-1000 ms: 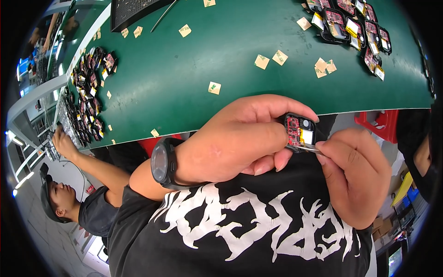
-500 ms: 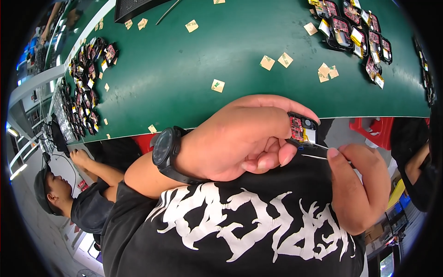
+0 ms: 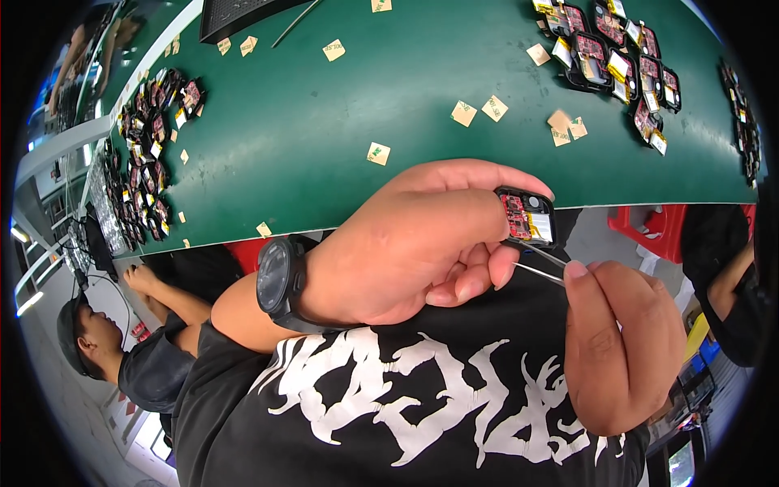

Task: Assembling small electronic components, specifically placing batteries and applying adhesive stickers to smartwatch-like devices on a production line.

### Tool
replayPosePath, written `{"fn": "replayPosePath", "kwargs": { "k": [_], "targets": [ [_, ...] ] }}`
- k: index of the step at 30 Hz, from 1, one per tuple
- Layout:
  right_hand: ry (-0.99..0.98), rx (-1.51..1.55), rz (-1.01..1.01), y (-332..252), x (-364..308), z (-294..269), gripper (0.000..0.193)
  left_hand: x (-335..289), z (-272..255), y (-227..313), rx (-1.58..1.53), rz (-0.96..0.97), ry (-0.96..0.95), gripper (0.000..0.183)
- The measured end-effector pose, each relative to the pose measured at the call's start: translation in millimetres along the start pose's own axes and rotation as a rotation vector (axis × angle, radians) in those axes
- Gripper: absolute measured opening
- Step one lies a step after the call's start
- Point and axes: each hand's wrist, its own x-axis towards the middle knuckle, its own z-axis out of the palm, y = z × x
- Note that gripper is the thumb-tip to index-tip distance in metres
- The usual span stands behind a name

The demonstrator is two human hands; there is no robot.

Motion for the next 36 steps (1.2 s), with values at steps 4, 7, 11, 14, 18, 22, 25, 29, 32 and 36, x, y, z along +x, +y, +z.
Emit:
{"fn": "replayPosePath", "kwargs": {
  "k": [4,7,11,14,18,22,25,29,32,36],
  "targets": [
    [-0.01,-0.025,0.01,-3,2,-1,0.038,-2,2,-2,0.003,0.013,0.013,0.054],
    [0.001,-0.036,0.019,-3,4,0,0.038,-3,2,-3,0.01,0.032,0.026,0.054],
    [0.049,-0.054,0.056,-5,3,5,0.038,-4,2,-4,0.005,0.055,0.031,0.053],
    [0.024,-0.047,0.071,-6,6,5,0.038,-4,2,-5,0.01,0.058,0.038,0.053],
    [-0.003,-0.018,0.032,2,8,3,0.039,-2,2,-4,0.062,0.045,0.037,0.052],
    [-0.007,0.027,0.011,5,7,3,0.04,-2,2,-5,0.08,0.05,0.035,0.051],
    [-0.004,0.016,-0.019,6,7,1,0.04,-3,2,-6,0.12,0.073,0.038,0.05],
    [0.01,0.036,-0.049,7,6,4,0.04,-3,5,-2,0.134,0.054,0.039,0.051],
    [0.018,0.049,-0.062,10,5,8,0.04,-3,3,-3,0.135,0.049,0.026,0.051],
    [-0.01,0.099,-0.045,12,6,5,0.04,-4,2,-3,0.167,0.044,0.017,0.053]
  ]
}}
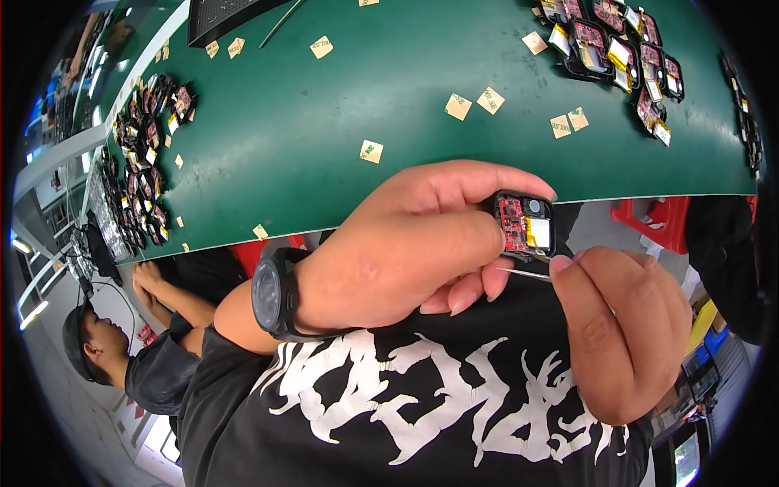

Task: Assembling small electronic components, specifically placing batteries and applying adhesive stickers to smartwatch-like devices on a production line.

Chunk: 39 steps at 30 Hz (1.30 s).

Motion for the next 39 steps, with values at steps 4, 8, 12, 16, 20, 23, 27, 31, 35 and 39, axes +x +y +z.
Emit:
{"fn": "replayPosePath", "kwargs": {
  "k": [4,8,12,16,20,23,27,31,35,39],
  "targets": [
    [-0.017,-0.019,-0.019,0,1,-3,0.04,-1,1,3,0.037,-0.024,-0.002,0.054],
    [0.004,-0.082,-0.019,-4,-3,-2,0.041,-2,-1,0,0.042,0.012,-0.008,0.054],
    [-0.001,-0.095,0.023,-10,-7,1,0.041,0,-2,-1,0.05,0.02,-0.017,0.054],
    [0.025,-0.091,0.042,-12,-9,2,0.041,-1,-1,0,0.061,0.014,-0.009,0.054],
    [0.018,-0.08,0.066,-14,-8,2,0.04,-1,-2,-2,0.039,0.021,-0.029,0.053],
    [0.039,-0.08,0.016,-11,-9,4,0.039,1,-2,-5,0.019,0.027,-0.043,0.053],
    [0.039,-0.054,0.006,-9,-8,5,0.038,1,0,-5,-0.009,0.046,-0.041,0.053],
    [0.035,-0.113,-0.002,-9,-10,4,0.038,1,-4,-7,0.037,0.057,-0.061,0.052],
    [0.023,-0.14,0.041,-14,-11,1,0.039,0,-4,-5,0.063,0.057,-0.056,0.051],
    [0.021,-0.123,0.044,-15,-12,-1,0.041,-1,-4,-3,0.047,0.041,-0.069,0.051]
  ]
}}
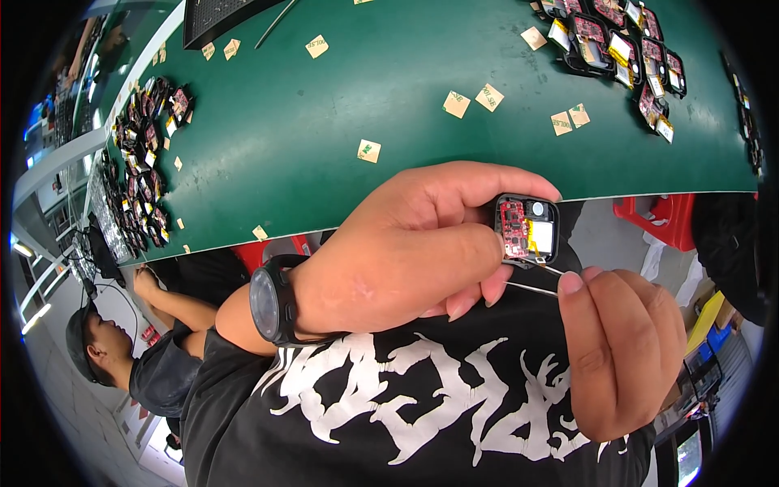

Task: Assembling small electronic components, specifically placing batteries and applying adhesive stickers to smartwatch-like devices on a production line.

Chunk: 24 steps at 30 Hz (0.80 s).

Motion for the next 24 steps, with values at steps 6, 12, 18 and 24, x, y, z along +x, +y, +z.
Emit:
{"fn": "replayPosePath", "kwargs": {
  "k": [6,12,18,24],
  "targets": [
    [0.005,0.018,-0.005,-0.4,0.9,2.7,0.042,-0.1,1.9,-2.7,0.028,0.019,0.041,0.051],
    [-0.005,0.015,-0.024,-0.2,1.6,2.1,0.042,-0.8,0.5,-3.4,0.037,0.043,0.019,0.052],
    [-0.017,0.004,0.028,-5.5,3.0,-0.1,0.042,-2.5,3.5,0.3,0.073,0.048,0.053,0.051],
    [0.03,-0.006,0.022,-4.3,2.1,6.6,0.041,-1.6,4.5,-0.1,0.061,0.057,0.05,0.051]
  ]
}}
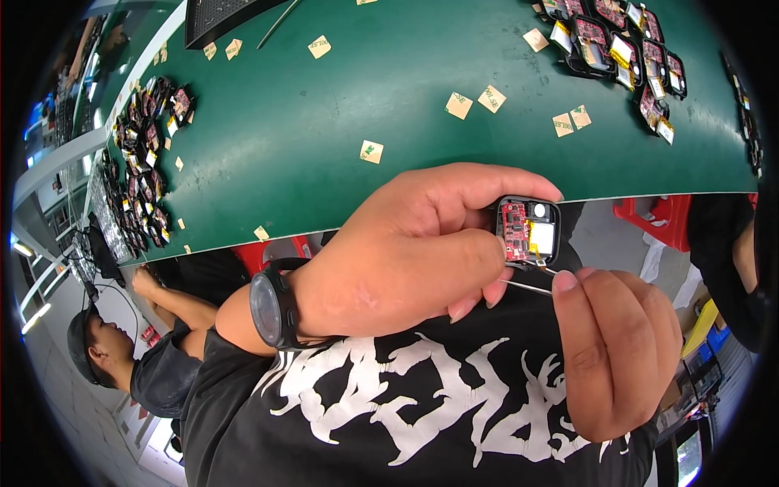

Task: Assembling small electronic components, specifically placing batteries and applying adhesive stickers to smartwatch-like devices on a production line.

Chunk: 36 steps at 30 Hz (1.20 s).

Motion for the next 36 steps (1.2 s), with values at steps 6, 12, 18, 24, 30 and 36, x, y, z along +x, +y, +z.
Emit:
{"fn": "replayPosePath", "kwargs": {
  "k": [6,12,18,24,30,36],
  "targets": [
    [-0.021,0.056,-0.006,2.6,1.7,-0.3,0.04,0.4,0.0,-1.0,-0.011,0.006,0.016,0.051],
    [-0.028,0.044,-0.01,2.8,0.8,-2.0,0.041,1.4,-0.3,-2.2,-0.007,0.026,0.005,0.051],
    [-0.044,0.072,-0.025,4.5,1.7,-2.5,0.041,1.1,-3.9,-6.0,0.033,0.028,-0.008,0.051],
    [-0.072,0.072,-0.019,4.9,1.6,-5.3,0.042,0.1,-3.5,-1.9,0.016,0.011,-0.007,0.051],
    [-0.054,0.078,0.008,5.6,0.4,-4.5,0.042,1.7,-3.0,-2.9,0.025,0.02,-0.002,0.051],
    [-0.011,0.083,-0.05,8.5,-2.0,2.9,0.04,1.1,-2.6,-4.6,0.03,0.023,0.008,0.051]
  ]
}}
